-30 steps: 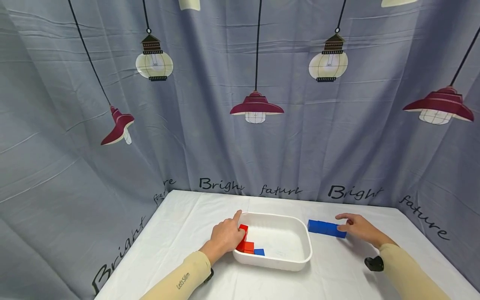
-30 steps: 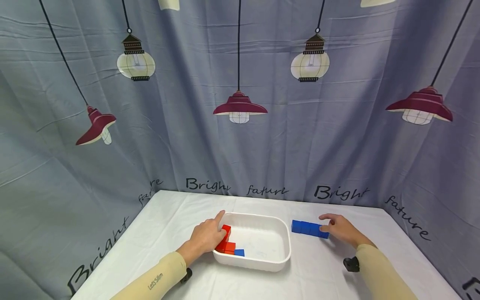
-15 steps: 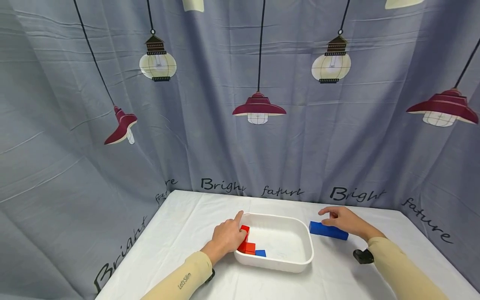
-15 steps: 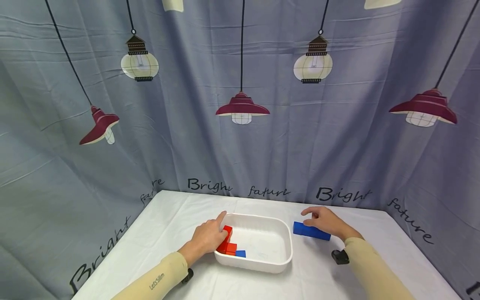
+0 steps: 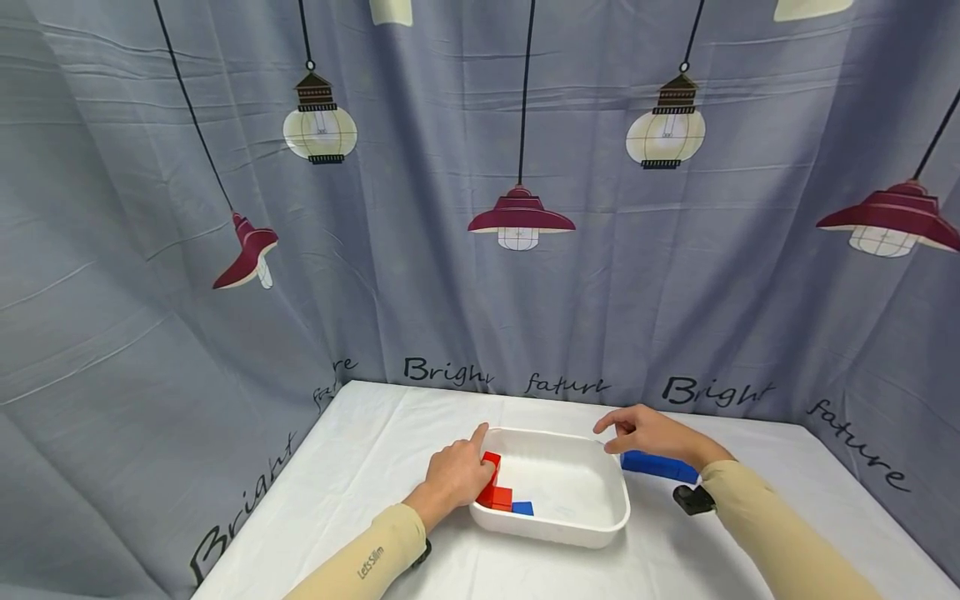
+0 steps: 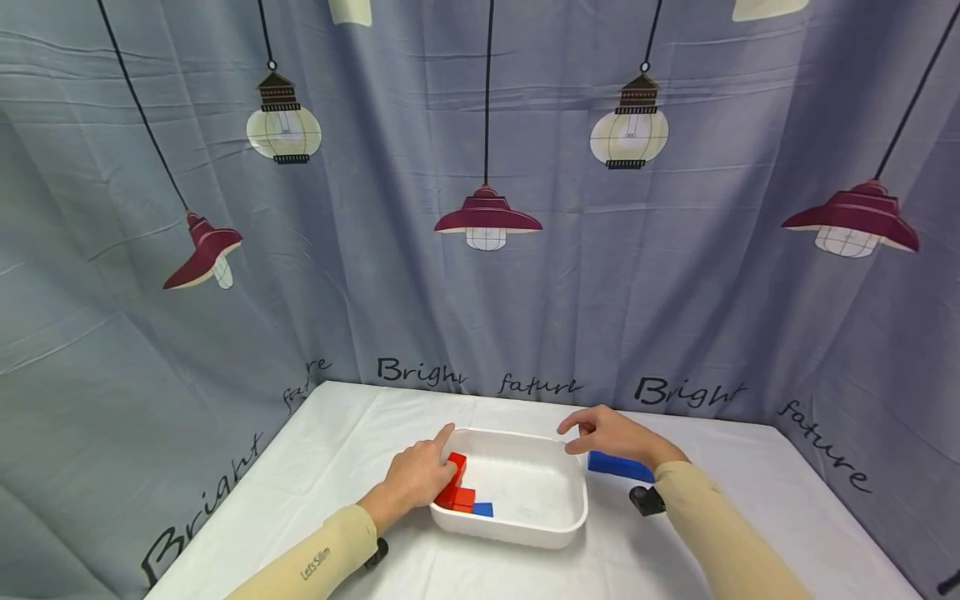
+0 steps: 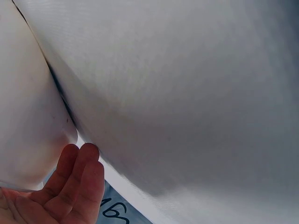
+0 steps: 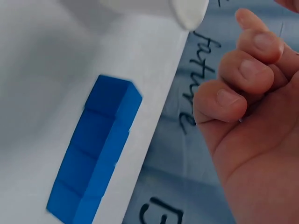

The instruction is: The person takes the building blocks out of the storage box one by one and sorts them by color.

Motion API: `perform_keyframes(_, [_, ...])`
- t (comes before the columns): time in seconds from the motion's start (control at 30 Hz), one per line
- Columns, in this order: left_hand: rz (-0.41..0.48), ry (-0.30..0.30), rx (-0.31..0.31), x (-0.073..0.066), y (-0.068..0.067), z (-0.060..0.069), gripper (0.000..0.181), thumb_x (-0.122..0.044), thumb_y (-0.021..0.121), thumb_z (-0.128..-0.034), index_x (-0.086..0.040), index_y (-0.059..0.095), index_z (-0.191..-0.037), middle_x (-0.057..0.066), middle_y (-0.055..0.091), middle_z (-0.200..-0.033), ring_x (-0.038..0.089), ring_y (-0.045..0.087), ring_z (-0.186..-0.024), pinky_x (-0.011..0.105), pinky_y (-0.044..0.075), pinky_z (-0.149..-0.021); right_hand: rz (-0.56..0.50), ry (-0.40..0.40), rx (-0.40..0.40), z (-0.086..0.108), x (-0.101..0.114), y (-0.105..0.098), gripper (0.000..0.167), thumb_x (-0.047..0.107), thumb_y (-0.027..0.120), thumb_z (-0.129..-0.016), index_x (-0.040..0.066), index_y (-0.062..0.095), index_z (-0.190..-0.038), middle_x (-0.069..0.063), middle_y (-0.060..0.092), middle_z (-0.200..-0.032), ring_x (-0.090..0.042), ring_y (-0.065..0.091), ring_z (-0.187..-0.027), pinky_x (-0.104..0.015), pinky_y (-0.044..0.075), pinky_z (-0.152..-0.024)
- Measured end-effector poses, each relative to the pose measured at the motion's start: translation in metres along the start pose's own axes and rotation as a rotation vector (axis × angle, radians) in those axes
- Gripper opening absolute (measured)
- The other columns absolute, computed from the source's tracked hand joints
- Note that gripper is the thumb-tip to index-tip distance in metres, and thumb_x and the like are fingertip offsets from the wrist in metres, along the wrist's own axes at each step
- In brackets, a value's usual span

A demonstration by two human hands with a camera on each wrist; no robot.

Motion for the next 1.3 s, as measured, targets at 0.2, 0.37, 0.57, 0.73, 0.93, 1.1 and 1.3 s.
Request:
perform_keyframes(0.2, [-0.004, 0.006, -0.006, 0.000, 0.000, 0.000, 0.065, -0.032, 0.058, -0.0934, -0.017, 0.040, -0.154, 0.010, 0.070, -0.117, 0.026, 0.066, -0.090, 0.047, 0.055, -0.084, 0.042, -0.014, 0.053, -0.009, 0.017, 0.013, 0.036, 0.022, 0.074, -0.086, 0.008, 0.071, -0.119, 0.000, 0.046, -0.071, -0.020, 0.047, -0.067, -0.030, 0.037, -0.062])
perform_keyframes(0.37, [-0.006, 0.007, -0.011, -0.001, -0.002, -0.002, 0.065, -0.033, 0.058, -0.0931, -0.017, 0.040, -0.154, 0.010, 0.070, -0.118, 0.025, 0.066, -0.090, 0.047, 0.055, -0.084, 0.062, -0.023, 0.102, -0.015, 0.030, 0.025, 0.037, 0.023, 0.077, -0.083, 0.009, 0.072, -0.116, 0.001, 0.047, -0.071, -0.016, 0.046, -0.068, -0.032, 0.037, -0.064])
perform_keyframes(0.57, [-0.002, 0.008, -0.011, -0.002, -0.003, -0.002, 0.065, -0.033, 0.058, -0.0935, -0.017, 0.040, -0.154, 0.010, 0.070, -0.120, 0.026, 0.067, -0.093, 0.047, 0.055, -0.086, 0.041, -0.008, 0.172, -0.023, 0.041, 0.040, 0.032, 0.019, 0.079, -0.082, 0.012, 0.074, -0.113, 0.002, 0.046, -0.068, -0.015, 0.044, -0.066, -0.029, 0.033, -0.058])
perform_keyframes(0.73, [-0.002, 0.000, -0.005, -0.001, -0.002, -0.002, 0.065, -0.033, 0.057, -0.0937, -0.017, 0.039, -0.154, 0.010, 0.069, -0.121, 0.026, 0.066, -0.094, 0.047, 0.055, -0.088, 0.028, -0.009, 0.232, -0.029, 0.049, 0.054, 0.031, 0.016, 0.079, -0.082, 0.012, 0.074, -0.112, 0.003, 0.047, -0.067, -0.013, 0.043, -0.063, -0.027, 0.031, -0.055])
perform_keyframes(0.93, [0.008, -0.002, -0.006, -0.002, -0.003, -0.004, 0.066, -0.033, 0.058, -0.0936, -0.017, 0.039, -0.155, 0.010, 0.069, -0.121, 0.026, 0.066, -0.095, 0.048, 0.054, -0.089, 0.006, -0.039, 0.280, -0.036, 0.056, 0.068, 0.031, 0.015, 0.079, -0.080, 0.010, 0.074, -0.111, 0.003, 0.047, -0.066, -0.013, 0.041, -0.060, -0.026, 0.032, -0.055])
perform_keyframes(1.1, [-0.002, 0.001, -0.009, -0.003, -0.003, -0.004, 0.066, -0.033, 0.057, -0.0932, -0.017, 0.039, -0.154, 0.009, 0.069, -0.121, 0.027, 0.066, -0.095, 0.048, 0.054, -0.088, -0.001, -0.041, 0.306, -0.041, 0.058, 0.078, 0.032, 0.016, 0.080, -0.079, 0.009, 0.075, -0.109, 0.005, 0.047, -0.064, -0.010, 0.040, -0.059, -0.024, 0.029, -0.053])
perform_keyframes(1.3, [0.003, 0.007, -0.008, 0.001, 0.001, 0.000, 0.066, -0.033, 0.058, -0.0923, -0.016, 0.040, -0.154, 0.010, 0.070, -0.120, 0.027, 0.067, -0.094, 0.049, 0.055, -0.086, 0.007, -0.042, 0.343, -0.043, 0.062, 0.098, 0.031, 0.016, 0.082, -0.076, 0.010, 0.076, -0.106, 0.006, 0.049, -0.063, -0.011, 0.041, -0.060, -0.025, 0.028, -0.052])
Point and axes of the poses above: each hand's wrist, its own z-axis away from the middle knuckle, its own y-axis out of the palm, x = y × z, the point moved 8 cm from there along -z, towards the middle knuckle
